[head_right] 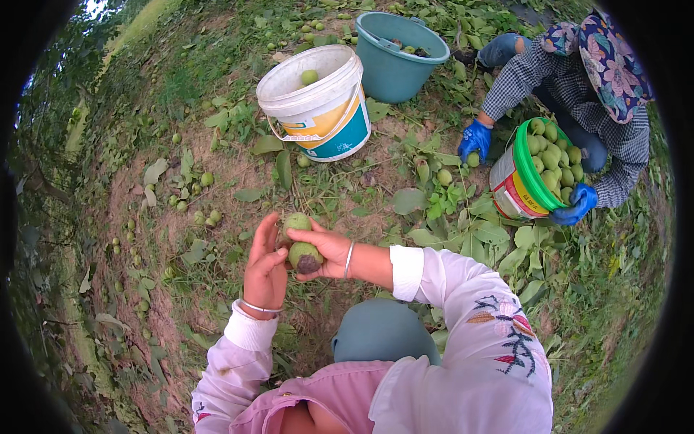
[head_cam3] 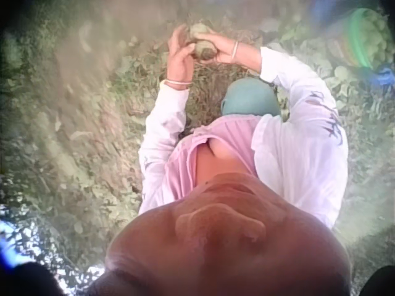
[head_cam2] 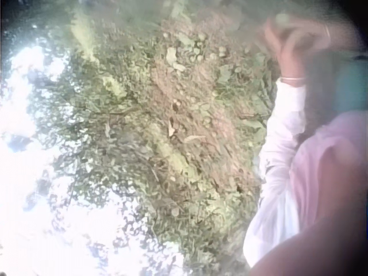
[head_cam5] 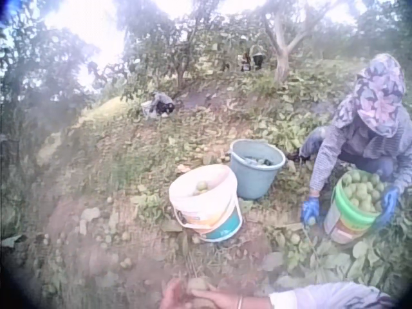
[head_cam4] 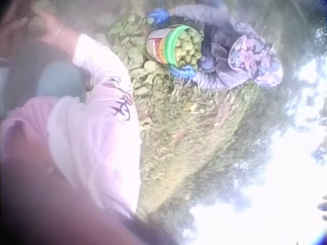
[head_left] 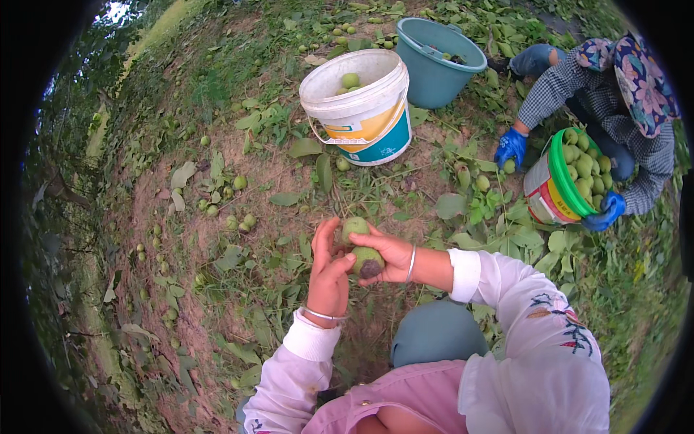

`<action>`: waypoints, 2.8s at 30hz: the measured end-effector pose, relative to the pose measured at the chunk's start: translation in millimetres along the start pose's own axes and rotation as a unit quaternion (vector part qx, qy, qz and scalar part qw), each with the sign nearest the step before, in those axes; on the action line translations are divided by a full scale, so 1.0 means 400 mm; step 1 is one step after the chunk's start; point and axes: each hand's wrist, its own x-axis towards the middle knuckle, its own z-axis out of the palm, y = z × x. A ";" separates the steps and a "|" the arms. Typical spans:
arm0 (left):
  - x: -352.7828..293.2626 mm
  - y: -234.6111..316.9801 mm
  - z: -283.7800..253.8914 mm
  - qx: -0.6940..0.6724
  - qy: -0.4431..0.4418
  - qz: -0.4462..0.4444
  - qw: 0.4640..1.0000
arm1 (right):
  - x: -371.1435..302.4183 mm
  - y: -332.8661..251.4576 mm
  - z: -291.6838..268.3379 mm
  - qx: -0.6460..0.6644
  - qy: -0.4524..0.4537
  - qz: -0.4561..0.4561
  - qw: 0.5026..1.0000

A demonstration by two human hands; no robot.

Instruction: The person picks up green-husked walnuts from the ground by hand and places them into white and green plastic buckets.

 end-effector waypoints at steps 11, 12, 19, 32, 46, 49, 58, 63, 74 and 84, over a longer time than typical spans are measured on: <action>-0.096 -0.037 -0.276 -0.006 0.181 -0.054 0.982 | -0.048 -0.814 -0.305 -0.103 0.223 -0.550 0.798; -0.127 -0.037 -0.316 0.003 0.207 -0.053 0.977 | -0.001 -0.739 -0.293 -0.171 0.221 -0.527 0.803; -0.282 -0.036 -0.422 0.006 0.349 -0.084 0.933 | 0.462 -0.214 -0.349 -0.862 0.021 -0.351 0.365; -0.579 -0.015 -0.439 -0.101 0.480 -0.055 0.870 | 0.826 -0.222 -0.493 -0.894 0.341 -0.154 0.245; -0.469 -0.069 -0.523 -0.139 0.388 -0.077 0.908 | 0.236 -0.491 -0.056 -0.781 0.200 -0.515 0.291; -0.489 -0.060 -0.542 -0.147 0.379 -0.066 0.911 | 0.208 -0.585 -0.104 -0.809 0.362 -0.402 0.229; -0.569 -0.058 -0.596 -0.225 0.345 -0.049 0.910 | 0.149 -0.563 -0.394 -0.320 0.460 -0.186 0.807; -0.570 -0.073 -0.585 -0.222 0.341 -0.066 0.911 | 0.113 -0.379 -0.298 -0.299 0.444 -0.303 0.789; -0.498 -0.205 -0.622 -0.159 0.337 -0.154 0.915 | 0.341 -0.112 -0.020 -0.246 0.402 -0.170 0.865; -0.470 -0.233 -0.609 -0.090 0.335 -0.187 0.919 | 0.325 -0.098 -0.491 -0.498 0.465 -0.329 0.653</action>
